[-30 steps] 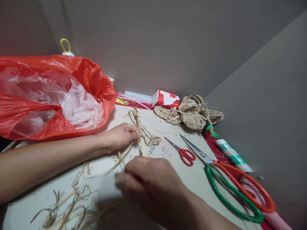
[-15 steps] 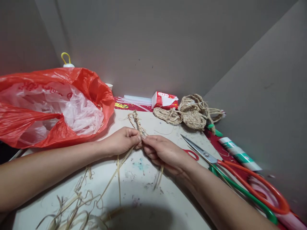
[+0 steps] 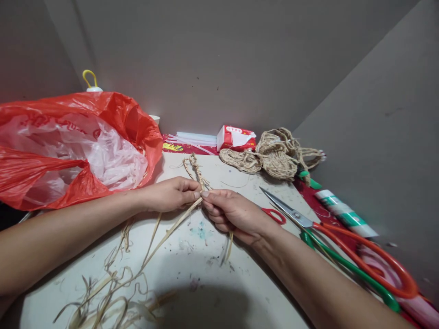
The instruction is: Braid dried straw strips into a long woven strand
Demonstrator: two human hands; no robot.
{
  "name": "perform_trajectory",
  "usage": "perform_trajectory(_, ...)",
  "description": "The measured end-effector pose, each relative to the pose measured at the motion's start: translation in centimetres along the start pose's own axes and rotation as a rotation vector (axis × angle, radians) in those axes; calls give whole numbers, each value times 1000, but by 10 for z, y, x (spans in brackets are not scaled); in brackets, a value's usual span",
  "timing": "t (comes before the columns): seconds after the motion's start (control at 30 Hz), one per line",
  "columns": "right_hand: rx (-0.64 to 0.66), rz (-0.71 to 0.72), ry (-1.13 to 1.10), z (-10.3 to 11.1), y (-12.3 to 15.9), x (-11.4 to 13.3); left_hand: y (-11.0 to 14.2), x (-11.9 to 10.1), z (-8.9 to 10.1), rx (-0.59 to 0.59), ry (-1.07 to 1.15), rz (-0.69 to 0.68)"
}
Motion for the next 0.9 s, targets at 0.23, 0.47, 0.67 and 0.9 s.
perform_trajectory(0.23,-166,11,15,-5,3,-1,3,-6,10,-249,-263,-19)
perform_trajectory(0.47,-193,46,-213,-11,5,-9,14,-23,-5,-345,-501,-80)
perform_trajectory(0.67,-231,61,-303,-15,6,-11,20,-25,-21,-404,-723,-41)
perform_trajectory(0.9,-234,87,-391,-15,6,-14,20,-10,-50,-245,-1176,13)
Point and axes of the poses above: each hand's wrist, its own y-axis away from the middle knuckle, its own z-axis out of the back of the hand, x = y × z, the point moved 5 cm from there along -y, towards the middle knuckle
